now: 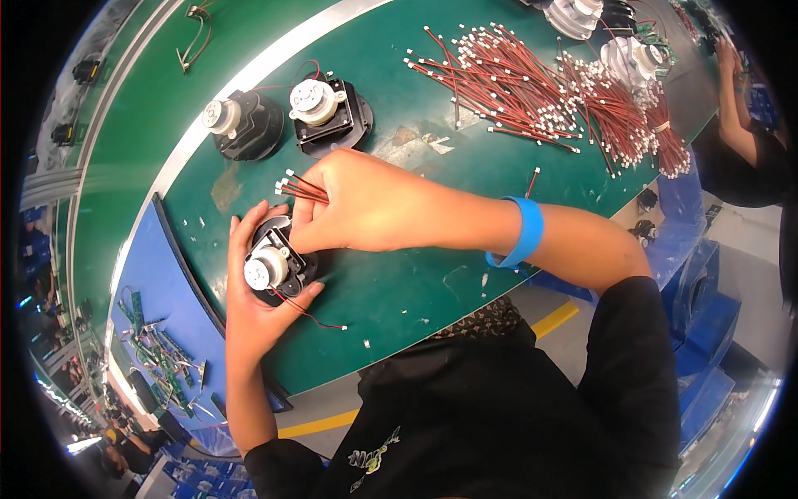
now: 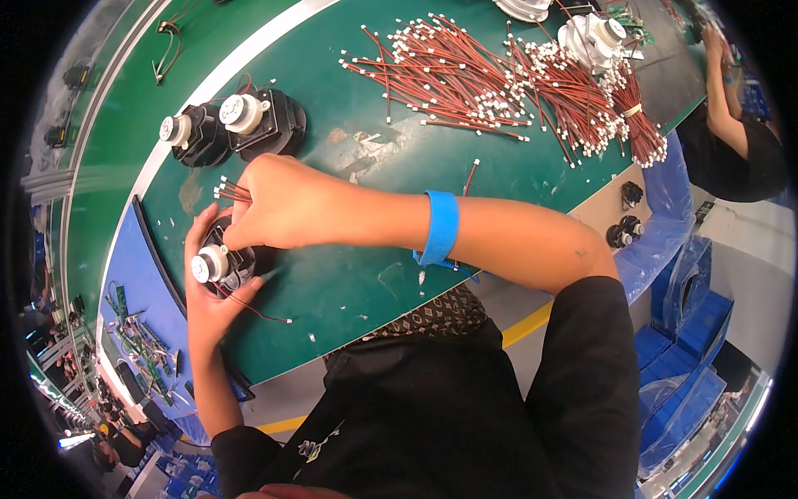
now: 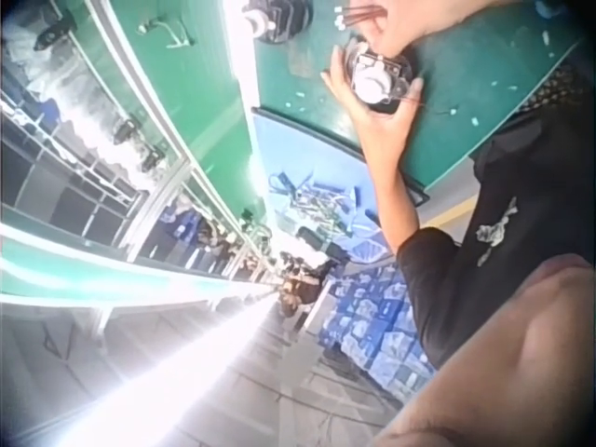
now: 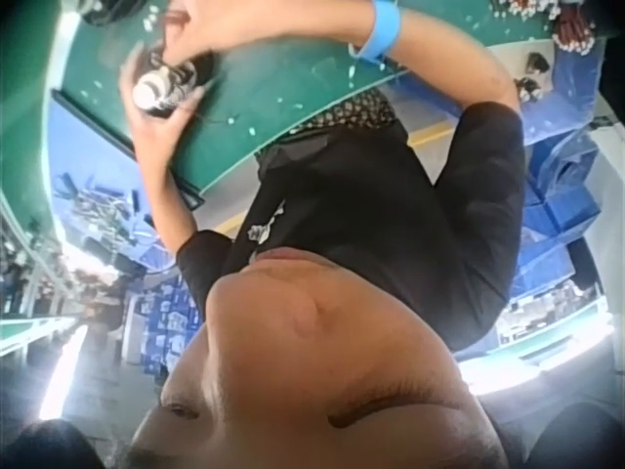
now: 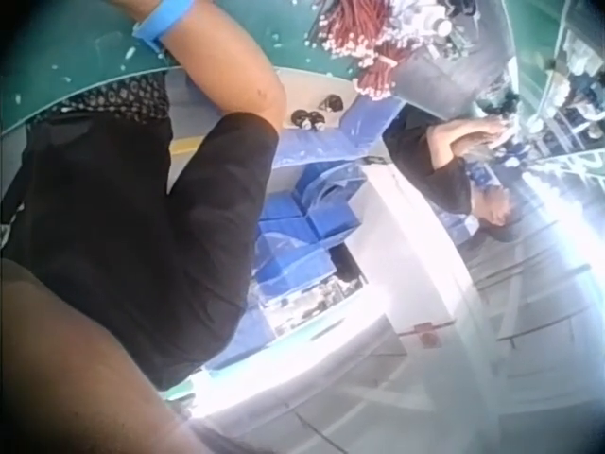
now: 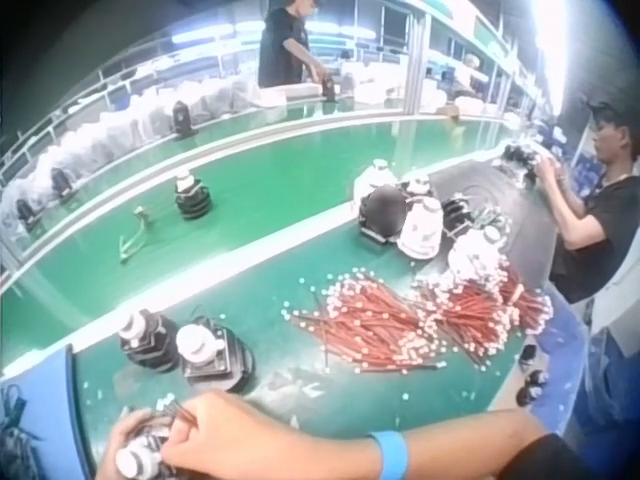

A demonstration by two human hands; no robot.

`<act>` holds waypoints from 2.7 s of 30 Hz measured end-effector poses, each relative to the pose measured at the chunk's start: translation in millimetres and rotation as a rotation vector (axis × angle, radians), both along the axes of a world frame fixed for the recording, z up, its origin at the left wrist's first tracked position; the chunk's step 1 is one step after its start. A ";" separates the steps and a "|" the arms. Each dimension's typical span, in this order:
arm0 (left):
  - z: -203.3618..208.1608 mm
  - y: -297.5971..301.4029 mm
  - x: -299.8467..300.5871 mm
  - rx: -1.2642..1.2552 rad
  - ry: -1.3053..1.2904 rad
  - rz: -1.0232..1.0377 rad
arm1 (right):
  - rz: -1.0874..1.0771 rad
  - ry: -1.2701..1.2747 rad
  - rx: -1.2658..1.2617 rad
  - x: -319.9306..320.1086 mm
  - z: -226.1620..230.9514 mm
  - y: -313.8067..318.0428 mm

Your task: The person assembles electronic components by hand, connecting connector wires to circuit boards and mounting the components onto small fan units on an assembly line.

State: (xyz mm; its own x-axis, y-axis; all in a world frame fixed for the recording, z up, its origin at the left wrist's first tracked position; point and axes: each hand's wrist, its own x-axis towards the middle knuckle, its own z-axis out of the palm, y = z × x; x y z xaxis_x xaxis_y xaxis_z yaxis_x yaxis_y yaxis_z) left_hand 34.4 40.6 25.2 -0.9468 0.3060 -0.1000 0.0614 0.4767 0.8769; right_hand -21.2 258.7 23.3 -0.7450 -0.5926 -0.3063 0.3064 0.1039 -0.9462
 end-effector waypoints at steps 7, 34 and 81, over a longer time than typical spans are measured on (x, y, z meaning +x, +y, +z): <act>3.4 0.1 -0.8 -0.066 0.011 0.005 | -0.004 0.050 -0.013 2.4 -4.3 -3.4; 4.1 -8.2 -8.5 -0.092 0.020 -0.089 | -0.077 0.713 0.138 3.5 3.3 -5.4; 0.2 1.6 16.4 0.080 0.158 -0.172 | 0.080 -0.078 -0.029 -21.4 50.8 26.3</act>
